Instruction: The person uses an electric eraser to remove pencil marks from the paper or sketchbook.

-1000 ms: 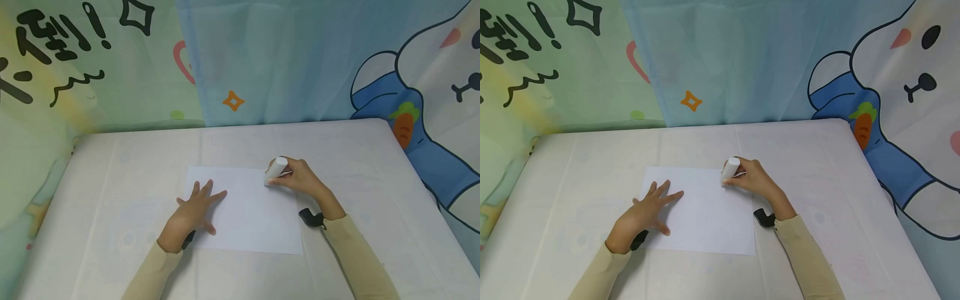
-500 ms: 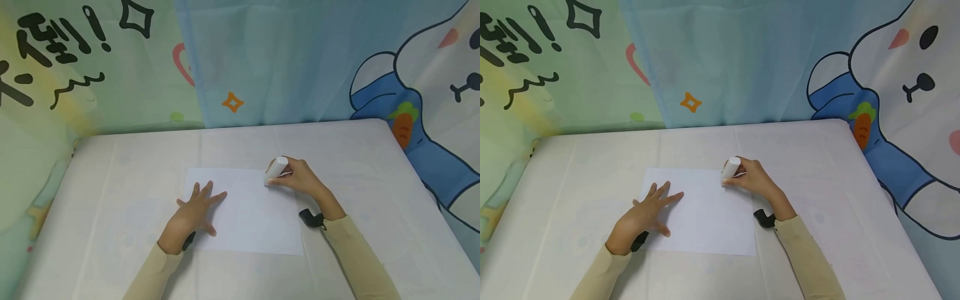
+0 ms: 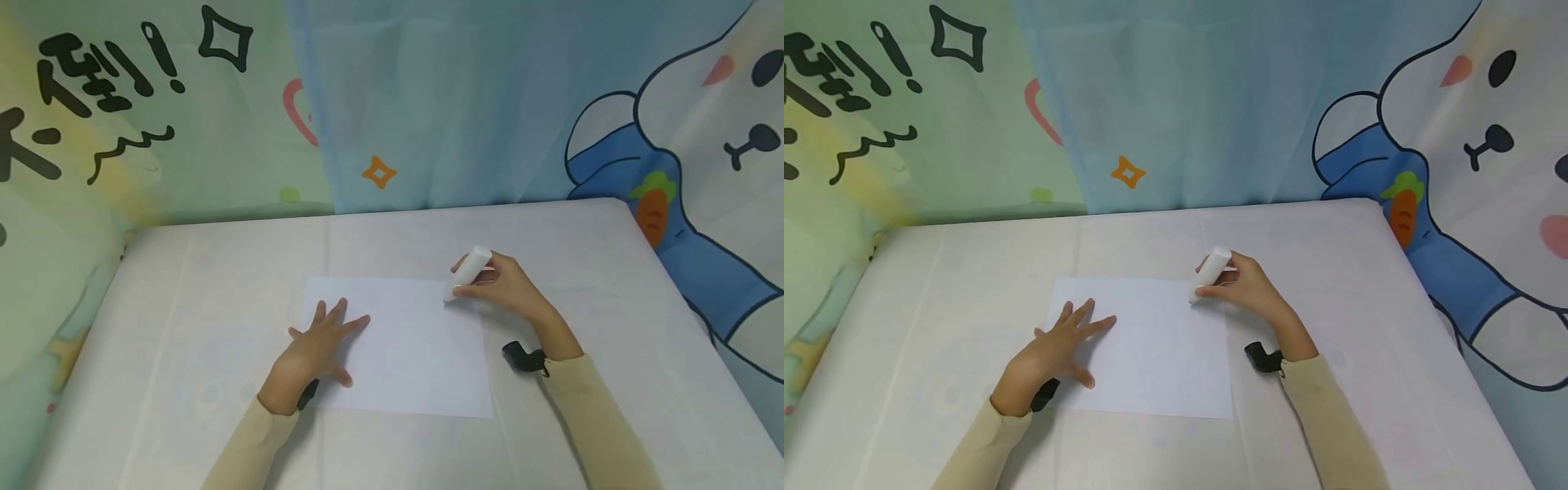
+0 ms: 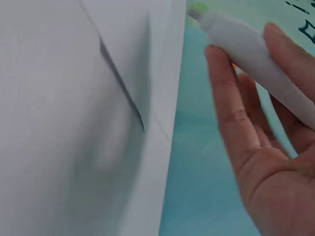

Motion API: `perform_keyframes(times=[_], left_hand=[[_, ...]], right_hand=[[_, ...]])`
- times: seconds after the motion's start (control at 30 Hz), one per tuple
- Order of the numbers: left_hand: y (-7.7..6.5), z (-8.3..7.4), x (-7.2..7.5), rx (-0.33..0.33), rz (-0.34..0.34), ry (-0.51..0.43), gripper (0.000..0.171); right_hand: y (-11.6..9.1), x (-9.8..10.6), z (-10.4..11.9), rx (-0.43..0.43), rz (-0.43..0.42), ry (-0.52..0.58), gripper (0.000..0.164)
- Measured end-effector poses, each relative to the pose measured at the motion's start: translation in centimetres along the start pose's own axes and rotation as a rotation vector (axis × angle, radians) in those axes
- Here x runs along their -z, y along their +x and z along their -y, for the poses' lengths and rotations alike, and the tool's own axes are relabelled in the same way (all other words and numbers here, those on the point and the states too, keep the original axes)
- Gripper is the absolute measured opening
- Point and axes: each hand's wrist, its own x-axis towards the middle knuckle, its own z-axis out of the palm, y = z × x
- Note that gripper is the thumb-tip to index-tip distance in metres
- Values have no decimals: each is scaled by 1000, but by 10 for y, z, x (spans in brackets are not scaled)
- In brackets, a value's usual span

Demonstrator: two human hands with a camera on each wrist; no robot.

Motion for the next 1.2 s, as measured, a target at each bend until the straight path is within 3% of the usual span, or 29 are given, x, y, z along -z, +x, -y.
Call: perform_keyframes(times=[0.2, 0.5, 0.63, 0.87, 1.03, 1.2], left_hand=[[2, 6, 0, -13, -8, -20, 101], [6, 16, 3, -47, -15, -33, 97], [8, 21, 0, -79, -17, -30, 93], [2, 26, -6, -165, -62, 18, 82], [-6, 27, -7, -210, -81, 16, 76], [-8, 30, -11, -298, -84, 6, 69]], right_hand=[[-11, 23, 0, -179, 43, -40, 56], [-8, 23, -10, -187, -8, 119, 51], [-5, 21, -12, -248, 18, 73, 56], [-7, 27, -15, -400, 147, -38, 77], [-8, 30, -17, -443, 166, 7, 71], [-11, 31, -15, -438, 136, -5, 66]])
